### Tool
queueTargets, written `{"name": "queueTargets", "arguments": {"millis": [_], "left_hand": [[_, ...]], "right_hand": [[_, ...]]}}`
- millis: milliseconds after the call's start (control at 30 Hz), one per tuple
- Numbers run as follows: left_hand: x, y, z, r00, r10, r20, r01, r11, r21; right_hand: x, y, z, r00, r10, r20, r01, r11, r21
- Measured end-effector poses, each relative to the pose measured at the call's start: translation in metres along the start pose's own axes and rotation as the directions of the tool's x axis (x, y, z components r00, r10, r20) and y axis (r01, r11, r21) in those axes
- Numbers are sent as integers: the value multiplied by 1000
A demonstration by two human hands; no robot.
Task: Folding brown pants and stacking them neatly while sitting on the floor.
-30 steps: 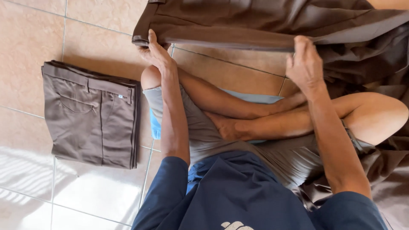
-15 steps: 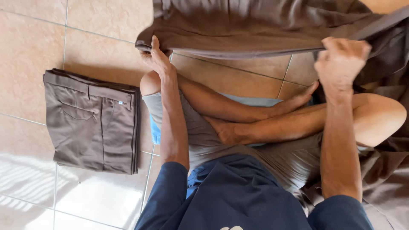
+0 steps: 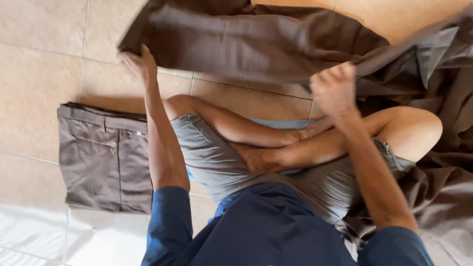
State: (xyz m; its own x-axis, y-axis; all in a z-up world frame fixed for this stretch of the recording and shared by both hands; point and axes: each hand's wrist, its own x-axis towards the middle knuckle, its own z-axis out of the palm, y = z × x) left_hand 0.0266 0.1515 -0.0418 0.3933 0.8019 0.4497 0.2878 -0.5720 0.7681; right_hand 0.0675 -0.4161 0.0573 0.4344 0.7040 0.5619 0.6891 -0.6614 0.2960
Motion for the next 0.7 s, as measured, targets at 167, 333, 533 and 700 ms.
{"name": "queueTargets", "arguments": {"millis": [167, 333, 533, 700], "left_hand": [[-122, 85, -22, 792, 541, 283, -545, 835, -71], [-231, 239, -4, 447, 539, 714, -256, 842, -476], [-185, 268, -26, 506, 658, 557, -344, 746, -570], [-107, 261, -74, 520, 762, 385, -631, 647, -429]], "right_hand": [[11, -38, 12, 995, 67, 79, -78, 986, 147], [56, -21, -10, 998, 60, -35, -54, 986, 156], [61, -5, -10, 992, -16, 121, -31, 927, 375], [30, 40, 41, 847, -151, 510, 24, 969, 247]]}}
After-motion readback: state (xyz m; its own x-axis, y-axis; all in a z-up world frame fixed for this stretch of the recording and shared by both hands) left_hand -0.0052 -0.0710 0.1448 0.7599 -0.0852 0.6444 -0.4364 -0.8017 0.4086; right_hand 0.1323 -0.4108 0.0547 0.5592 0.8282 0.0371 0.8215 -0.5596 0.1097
